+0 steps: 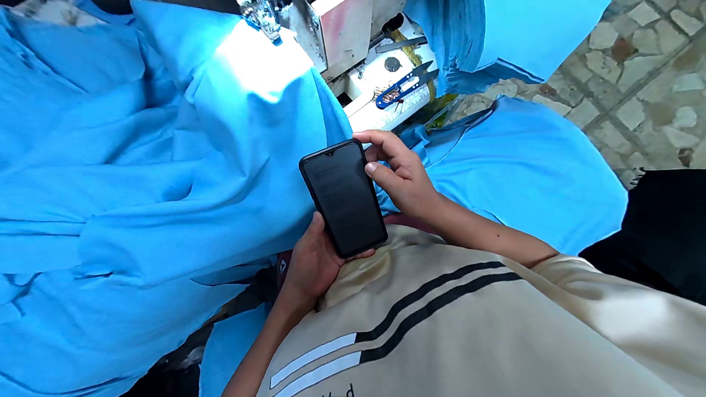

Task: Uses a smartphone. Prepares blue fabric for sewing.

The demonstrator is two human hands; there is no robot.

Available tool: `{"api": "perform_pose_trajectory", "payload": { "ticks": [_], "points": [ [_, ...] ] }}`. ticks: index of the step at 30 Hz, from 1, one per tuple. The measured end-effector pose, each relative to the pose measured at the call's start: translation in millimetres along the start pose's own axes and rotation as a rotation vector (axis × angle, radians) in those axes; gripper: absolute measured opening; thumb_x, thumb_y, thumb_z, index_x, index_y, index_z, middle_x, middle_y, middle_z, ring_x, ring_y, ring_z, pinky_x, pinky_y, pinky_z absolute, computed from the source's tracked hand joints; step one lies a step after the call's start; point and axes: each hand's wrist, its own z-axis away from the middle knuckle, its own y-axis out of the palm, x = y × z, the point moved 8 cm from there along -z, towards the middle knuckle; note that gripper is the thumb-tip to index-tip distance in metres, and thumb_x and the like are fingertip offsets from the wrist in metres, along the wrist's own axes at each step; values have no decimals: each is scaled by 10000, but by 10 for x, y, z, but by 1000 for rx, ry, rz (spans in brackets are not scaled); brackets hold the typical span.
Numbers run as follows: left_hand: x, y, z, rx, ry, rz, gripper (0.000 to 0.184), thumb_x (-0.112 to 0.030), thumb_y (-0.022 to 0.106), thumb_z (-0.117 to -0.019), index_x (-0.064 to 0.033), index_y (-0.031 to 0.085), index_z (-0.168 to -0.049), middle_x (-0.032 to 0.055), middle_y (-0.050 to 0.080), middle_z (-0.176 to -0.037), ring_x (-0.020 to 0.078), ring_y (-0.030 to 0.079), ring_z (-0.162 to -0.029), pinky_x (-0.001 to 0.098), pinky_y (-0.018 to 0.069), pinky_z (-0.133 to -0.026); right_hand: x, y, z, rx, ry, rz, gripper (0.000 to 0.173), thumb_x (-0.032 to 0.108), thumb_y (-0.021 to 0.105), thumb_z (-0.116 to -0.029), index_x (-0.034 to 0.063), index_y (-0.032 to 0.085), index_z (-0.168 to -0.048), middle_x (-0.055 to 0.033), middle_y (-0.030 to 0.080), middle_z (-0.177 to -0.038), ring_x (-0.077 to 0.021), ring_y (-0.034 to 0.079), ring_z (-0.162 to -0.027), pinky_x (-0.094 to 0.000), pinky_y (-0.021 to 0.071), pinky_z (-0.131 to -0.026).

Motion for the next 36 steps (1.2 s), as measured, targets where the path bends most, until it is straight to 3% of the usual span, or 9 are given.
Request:
{"api": "perform_pose_trajectory", "payload": {
  "ticks": [14, 16, 19, 23, 26, 33, 36],
  "points": [
    [-10, 18, -1, -20, 7, -21, 443, -456, 303, -1094, -191, 551, -1349, 107, 691, -1266, 311, 696, -1142, 530, 600, -918, -12, -3, 12, 5, -21, -4, 448, 65, 471, -965, -70, 510, -1391, -42, 622, -958, -41, 592, -861, -208, 514, -800],
    [-19, 16, 1, -9, 11, -30, 444, -486, 339, -1084, -205, 553, -1353, 102, 688, -1274, 313, 693, -1149, 535, 598, -920, -3, -1, 47, -13, -65, 18, 476, 72, 499, -960, -85, 485, -1409, -79, 624, -1006, -77, 599, -925, -240, 513, -858],
    [-43, -4, -13, 29, 27, 6, 459, -536, 429, -1053, -219, 586, -1346, 107, 690, -1279, 317, 699, -1137, 529, 606, -901, 55, -21, 128, -29, -208, 136, 452, 115, 544, -964, -98, 521, -1363, -187, 611, -1202, -165, 601, -1110, -287, 511, -959],
    [-74, -18, -26, 46, 34, 6, 459, -525, 367, -1073, -228, 606, -1329, 95, 692, -1279, 309, 701, -1133, 524, 608, -894, 103, 8, 253, 36, -345, 310, 354, 229, 563, -972, 20, 652, -1243, -226, 542, -1316, -271, 548, -1229, -387, 476, -1046],
    [-90, -4, -38, 34, 47, -26, 452, -503, 338, -1085, -227, 601, -1328, 89, 697, -1267, 304, 707, -1119, 522, 614, -881, 83, 31, 299, 58, -367, 350, 327, 269, 557, -976, 90, 664, -1227, -243, 487, -1385, -299, 497, -1284, -421, 421, -1084],
    [-113, 5, -43, 60, 56, -7, 443, -522, 422, -1060, -222, 620, -1319, 97, 701, -1261, 305, 712, -1110, 521, 615, -877, 96, 43, 290, 59, -384, 374, 348, 283, 551, -984, 111, 652, -1269, -265, 434, -1453, -322, 469, -1319, -443, 406, -1088],
    [-108, 2, -42, 60, 50, -7, 442, -513, 401, -1068, -220, 618, -1317, 97, 701, -1262, 306, 711, -1111, 521, 614, -880, 94, 48, 285, 61, -383, 383, 356, 281, 551, -980, 116, 649, -1280, -268, 434, -1453, -329, 471, -1316, -453, 409, -1076]
  ]
}}
